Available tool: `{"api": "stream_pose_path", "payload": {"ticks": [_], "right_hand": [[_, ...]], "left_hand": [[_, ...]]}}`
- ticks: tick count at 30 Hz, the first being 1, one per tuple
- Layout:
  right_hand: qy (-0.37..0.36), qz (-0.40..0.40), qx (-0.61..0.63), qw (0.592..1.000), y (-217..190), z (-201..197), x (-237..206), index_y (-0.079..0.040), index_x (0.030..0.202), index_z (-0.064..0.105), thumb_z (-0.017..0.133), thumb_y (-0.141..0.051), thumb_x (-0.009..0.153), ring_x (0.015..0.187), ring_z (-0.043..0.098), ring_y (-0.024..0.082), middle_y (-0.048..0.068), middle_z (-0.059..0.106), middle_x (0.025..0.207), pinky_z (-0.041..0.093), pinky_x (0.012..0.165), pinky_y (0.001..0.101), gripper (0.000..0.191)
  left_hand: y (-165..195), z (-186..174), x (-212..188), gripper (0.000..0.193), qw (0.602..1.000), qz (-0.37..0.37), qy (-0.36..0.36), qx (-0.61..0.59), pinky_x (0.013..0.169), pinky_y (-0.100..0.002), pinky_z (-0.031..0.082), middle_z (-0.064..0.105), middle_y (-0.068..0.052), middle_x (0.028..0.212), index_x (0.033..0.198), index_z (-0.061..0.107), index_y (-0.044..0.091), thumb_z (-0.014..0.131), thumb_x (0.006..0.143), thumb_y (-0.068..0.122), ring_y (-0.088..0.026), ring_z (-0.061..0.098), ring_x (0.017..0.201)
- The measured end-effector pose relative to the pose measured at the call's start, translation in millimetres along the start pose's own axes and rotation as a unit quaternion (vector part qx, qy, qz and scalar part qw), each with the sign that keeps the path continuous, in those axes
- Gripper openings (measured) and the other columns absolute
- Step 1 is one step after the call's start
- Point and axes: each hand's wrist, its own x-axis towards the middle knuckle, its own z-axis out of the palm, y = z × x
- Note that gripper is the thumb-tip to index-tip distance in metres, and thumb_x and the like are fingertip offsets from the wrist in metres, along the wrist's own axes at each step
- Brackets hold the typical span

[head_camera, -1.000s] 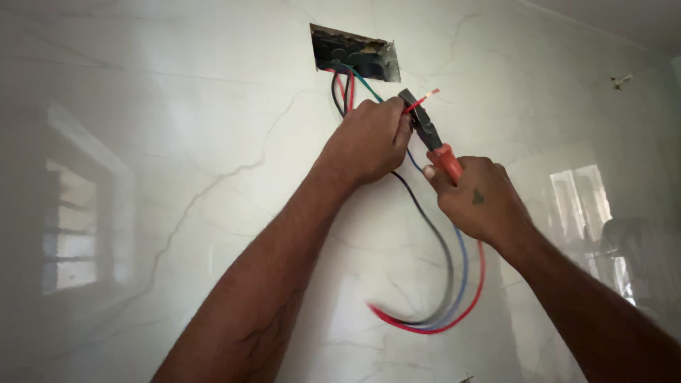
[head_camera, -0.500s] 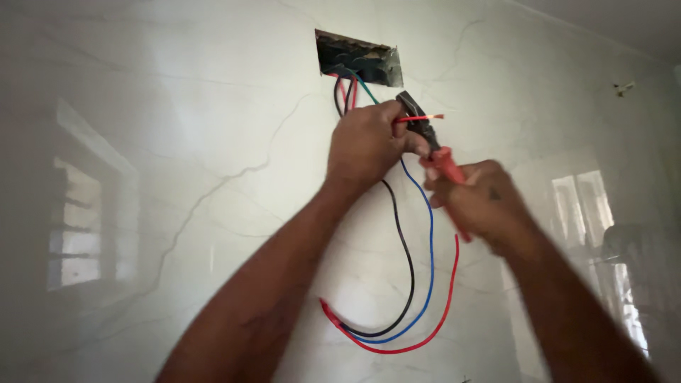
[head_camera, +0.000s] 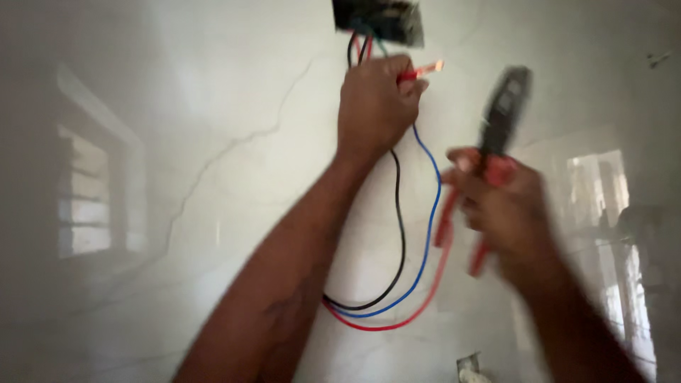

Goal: The person connects electrical wires inside a wall outlet box by stripping insulation with a pair of pliers and applying electrical tape to the connections.

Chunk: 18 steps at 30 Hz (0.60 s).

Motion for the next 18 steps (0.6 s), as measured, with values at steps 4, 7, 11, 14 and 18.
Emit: {"api": "stream_pose_path", "payload": {"ticks": [4,7,11,14,18], "right_hand": [[-0.253,0.008,-0.023,0.967,55.9,-57.5,-1.7,-0.001,0.101,0.064,0.078,-0.012,0.088,0.079,0.061,0.019,0.011,0.071,0.107,0.053,0.064,0.0318,0.022],[-0.284,0.094,-0.037,0.954,114.7,-82.9,-11.7,-0.001,0.104,0.069,0.076,-0.021,0.083,0.098,0.076,0.02,0.008,0.076,0.101,0.059,0.074,0.0346,0.03],[-0.288,0.123,-0.087,0.946,137.0,-93.2,-25.9,0.002,0.11,0.075,0.08,-0.019,0.078,0.095,0.076,0.02,0.009,0.08,0.098,0.063,0.086,0.0359,0.038],[-0.321,0.123,-0.186,0.92,122.9,-90.3,-27.5,0.003,0.105,0.075,0.085,-0.013,0.073,0.088,0.07,0.016,0.007,0.076,0.091,0.06,0.081,0.0339,0.037],[-0.334,0.161,-0.204,0.906,111.4,-80.4,-31.0,0.0,0.104,0.072,0.085,-0.012,0.074,0.073,0.073,0.017,0.009,0.074,0.078,0.062,0.071,0.0332,0.035]], "left_hand": [[-7.9,-6.7,-2.8,0.024,0.999,0.022,-0.019,0.02,0.061,-0.047,0.046,0.063,-0.016,0.068,0.074,0.061,0.002,0.08,0.08,0.015,-0.036,0.062,0.063],[-8.6,5.0,-10.9,0.021,0.999,0.051,0.009,-0.001,0.06,-0.047,0.045,0.064,-0.014,0.069,0.076,0.062,0.003,0.079,0.08,0.014,-0.035,0.062,0.063],[-6.7,8.1,-18.5,0.028,0.998,0.062,0.014,0.021,0.055,-0.046,0.041,0.06,-0.014,0.065,0.071,0.057,0.002,0.081,0.082,0.011,-0.034,0.056,0.057],[-4.6,6.6,-18.5,0.026,0.997,0.064,0.011,0.032,0.053,-0.044,0.04,0.057,-0.013,0.062,0.071,0.055,0.002,0.077,0.083,0.006,-0.03,0.053,0.053],[-1.6,1.0,-18.3,0.023,0.998,0.048,0.01,0.028,0.05,-0.043,0.039,0.054,-0.013,0.058,0.071,0.055,0.002,0.074,0.084,0.002,-0.028,0.05,0.049]]}}
